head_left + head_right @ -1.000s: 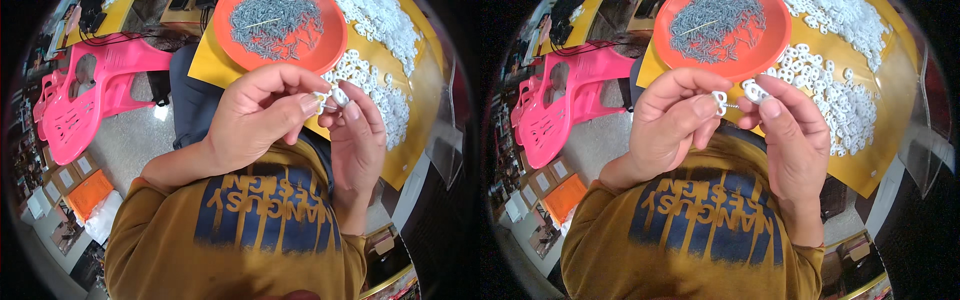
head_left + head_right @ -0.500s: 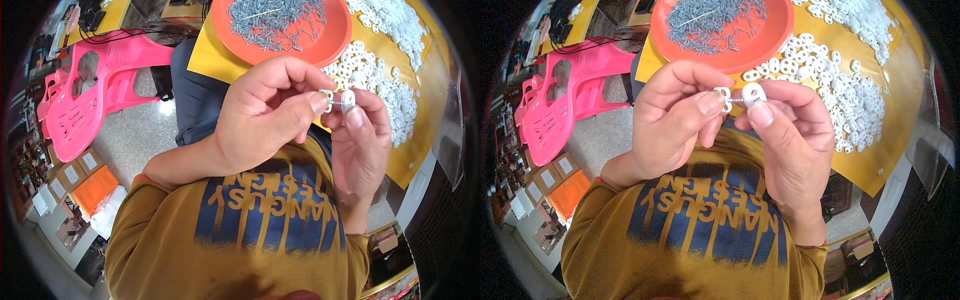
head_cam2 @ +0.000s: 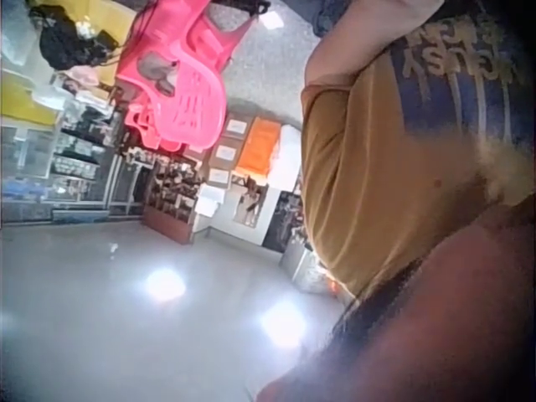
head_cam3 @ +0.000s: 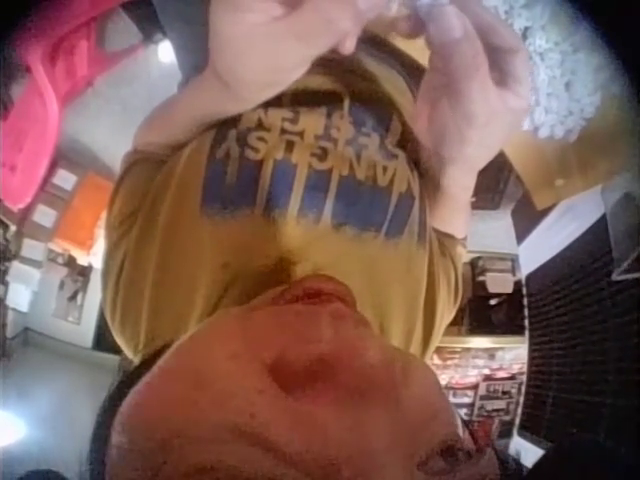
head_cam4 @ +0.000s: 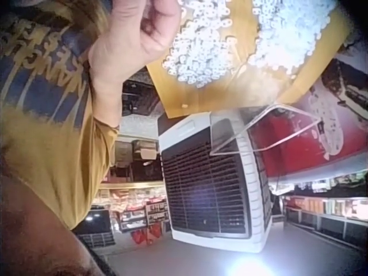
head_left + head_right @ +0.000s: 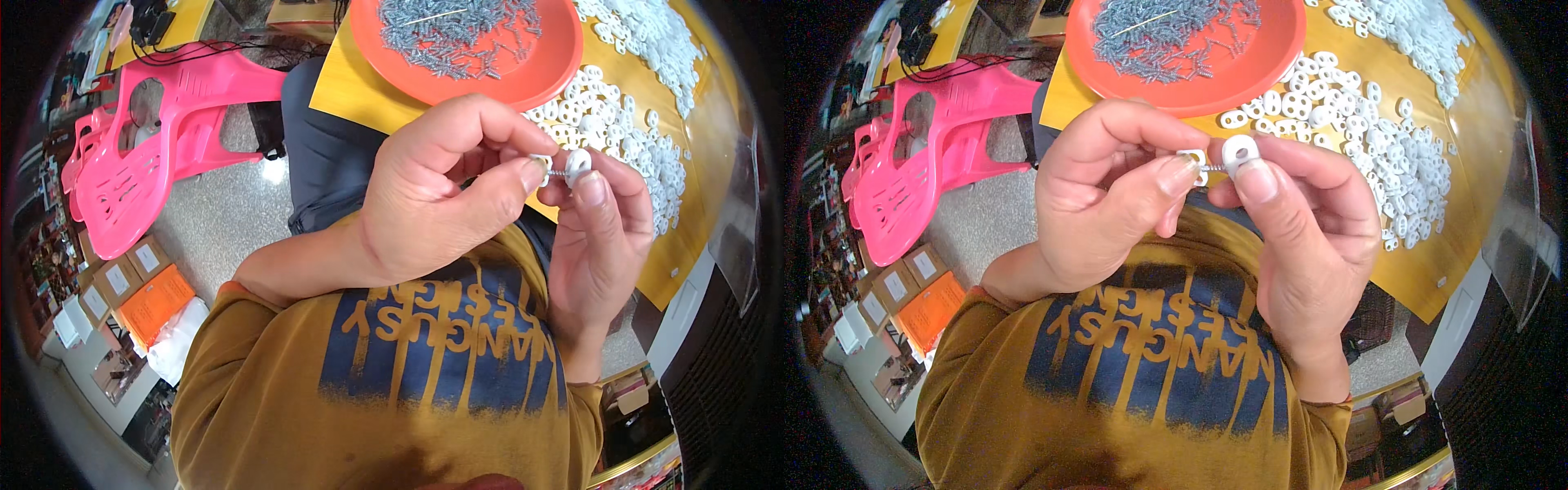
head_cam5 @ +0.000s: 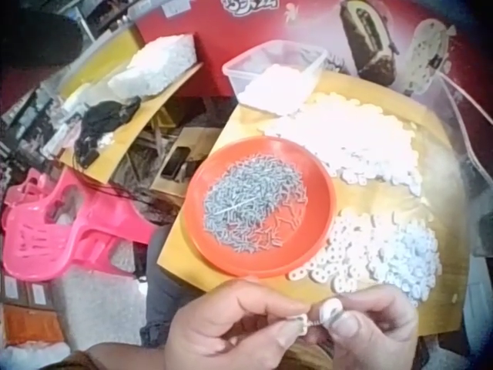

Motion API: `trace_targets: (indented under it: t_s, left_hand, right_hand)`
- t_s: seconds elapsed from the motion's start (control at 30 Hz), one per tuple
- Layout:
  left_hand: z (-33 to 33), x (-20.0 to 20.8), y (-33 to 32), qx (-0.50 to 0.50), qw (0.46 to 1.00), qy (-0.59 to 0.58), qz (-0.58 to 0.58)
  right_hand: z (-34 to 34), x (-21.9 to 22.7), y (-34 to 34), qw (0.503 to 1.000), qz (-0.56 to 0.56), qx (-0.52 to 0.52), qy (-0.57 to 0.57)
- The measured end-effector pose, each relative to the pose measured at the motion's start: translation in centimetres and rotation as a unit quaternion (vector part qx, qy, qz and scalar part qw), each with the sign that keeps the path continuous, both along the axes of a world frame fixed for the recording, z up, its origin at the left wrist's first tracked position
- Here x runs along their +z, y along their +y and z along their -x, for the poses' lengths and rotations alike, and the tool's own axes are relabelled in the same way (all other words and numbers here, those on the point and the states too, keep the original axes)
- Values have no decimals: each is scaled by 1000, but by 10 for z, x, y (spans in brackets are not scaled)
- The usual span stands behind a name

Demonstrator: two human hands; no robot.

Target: Assembling small plastic parts by manually inserting metal pins into them at a workbench.

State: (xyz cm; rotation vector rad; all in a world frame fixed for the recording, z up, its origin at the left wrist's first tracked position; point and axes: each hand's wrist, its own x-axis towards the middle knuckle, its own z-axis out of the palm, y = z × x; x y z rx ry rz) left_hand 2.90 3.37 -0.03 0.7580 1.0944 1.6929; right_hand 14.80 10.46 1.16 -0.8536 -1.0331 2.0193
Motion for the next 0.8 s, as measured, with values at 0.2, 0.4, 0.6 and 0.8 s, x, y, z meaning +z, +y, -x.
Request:
trace_targets:
  t_s: [0.2,0.4,0.6,0.8]
  left_hand:
    - [-1,-1,0,7,1000,24,-9]
    - [-1,0,0,10,1000,20,3]
    - [-2,1,0,10,1000,23,1]
    - [-3,1,1,5,1000,7,7]
  right_hand:
    - [0,-1,-3,995,-85,-31,-46]
    - [1,1,-5,992,-103,-38,-57]
    - [1,3,-6,991,-109,-42,-69]
    - [0,1,-5,989,-126,-42,-72]
